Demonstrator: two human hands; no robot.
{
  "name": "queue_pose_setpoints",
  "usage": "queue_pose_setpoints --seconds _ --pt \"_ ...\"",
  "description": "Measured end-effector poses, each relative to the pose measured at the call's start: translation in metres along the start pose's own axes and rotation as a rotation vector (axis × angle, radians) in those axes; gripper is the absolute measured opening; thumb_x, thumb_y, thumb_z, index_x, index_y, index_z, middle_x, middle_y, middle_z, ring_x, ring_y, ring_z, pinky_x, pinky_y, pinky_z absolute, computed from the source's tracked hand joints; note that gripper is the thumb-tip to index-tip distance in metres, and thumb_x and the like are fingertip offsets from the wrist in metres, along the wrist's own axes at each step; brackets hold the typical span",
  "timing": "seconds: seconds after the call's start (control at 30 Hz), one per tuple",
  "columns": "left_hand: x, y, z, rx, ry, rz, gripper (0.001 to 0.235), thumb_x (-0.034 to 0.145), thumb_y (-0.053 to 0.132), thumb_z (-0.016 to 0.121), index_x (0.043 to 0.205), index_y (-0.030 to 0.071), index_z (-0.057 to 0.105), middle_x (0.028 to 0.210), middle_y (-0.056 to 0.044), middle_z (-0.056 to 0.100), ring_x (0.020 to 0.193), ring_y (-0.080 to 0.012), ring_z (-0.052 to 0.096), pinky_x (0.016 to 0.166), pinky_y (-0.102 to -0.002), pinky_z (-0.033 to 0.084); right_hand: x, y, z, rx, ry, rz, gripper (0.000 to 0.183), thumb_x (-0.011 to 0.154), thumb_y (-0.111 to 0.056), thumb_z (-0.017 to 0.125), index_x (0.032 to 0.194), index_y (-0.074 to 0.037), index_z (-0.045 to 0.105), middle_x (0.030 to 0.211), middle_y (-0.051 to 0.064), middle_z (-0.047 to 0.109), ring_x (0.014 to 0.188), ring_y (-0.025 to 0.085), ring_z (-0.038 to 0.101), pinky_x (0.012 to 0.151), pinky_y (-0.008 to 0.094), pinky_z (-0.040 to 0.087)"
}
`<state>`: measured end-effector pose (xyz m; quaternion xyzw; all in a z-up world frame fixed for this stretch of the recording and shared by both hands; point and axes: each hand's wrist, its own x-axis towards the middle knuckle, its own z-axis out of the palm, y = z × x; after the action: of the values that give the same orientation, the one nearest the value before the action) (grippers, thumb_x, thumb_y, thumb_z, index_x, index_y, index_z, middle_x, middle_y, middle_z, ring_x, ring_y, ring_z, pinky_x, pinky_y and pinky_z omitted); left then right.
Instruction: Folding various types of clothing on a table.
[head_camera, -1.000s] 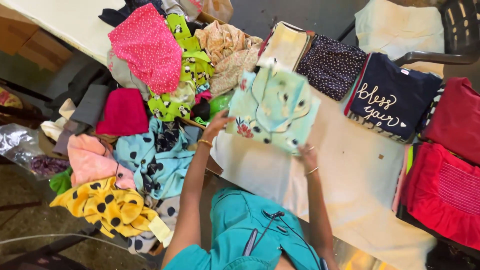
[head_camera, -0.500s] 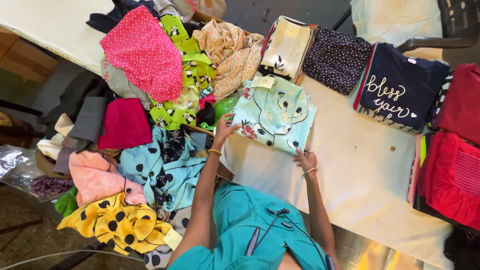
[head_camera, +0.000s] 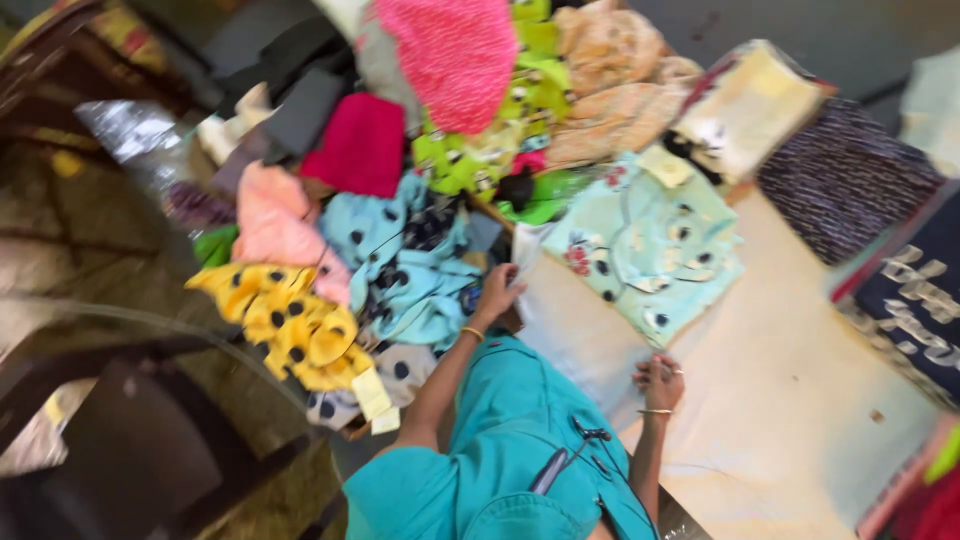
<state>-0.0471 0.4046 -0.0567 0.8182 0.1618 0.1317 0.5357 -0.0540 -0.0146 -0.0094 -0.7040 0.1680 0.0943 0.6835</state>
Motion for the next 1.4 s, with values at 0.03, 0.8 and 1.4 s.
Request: queue_pose_setpoints --seconds 0.03,0.8,1.4 --pt "-0.01 0.002 -0.004 0.039 0.003 0.086 0.047 0.086 0.027 0.082 0.121 0.003 0.062 0.108 -0.018 0.07 0.099 -0.0315 0.07 0.089 -0.04 0.057 0.0 0.0 0.0 -0.018 0.021 -0.02 0.022 0.106 -0.024 0.063 0.115 -0.005 0.056 0.085 0.012 0.071 0.058 0.016 0.066 0.046 0.024 0.046" --pt "-0.033 0.024 -0.181 0.644 -0.09 -0.318 0.041 0.07 0.029 0.089 0.102 0.017 0.068 0.123 -0.003 0.064 0.127 -0.0302 0.055 0.113 -0.07 0.029 -0.038 -0.046 0.011 -0.353 -0.224 -0.008 0.038 0.103 -0.024 0.065 0.13 0.001 0.056 0.102 0.016 0.074 0.079 0.018 0.072 0.065 0.027 0.055" --pt "-0.041 0.239 -0.126 0.837 -0.178 0.739 0.023 0.092 0.013 0.06 0.113 0.013 0.066 0.098 -0.008 0.069 0.075 -0.0232 0.069 0.06 -0.037 0.055 -0.086 -0.254 0.19 -0.473 -0.762 -0.566 0.066 0.074 -0.012 0.087 0.133 -0.005 0.057 0.137 0.011 0.062 0.105 0.02 0.07 0.086 0.034 0.058"
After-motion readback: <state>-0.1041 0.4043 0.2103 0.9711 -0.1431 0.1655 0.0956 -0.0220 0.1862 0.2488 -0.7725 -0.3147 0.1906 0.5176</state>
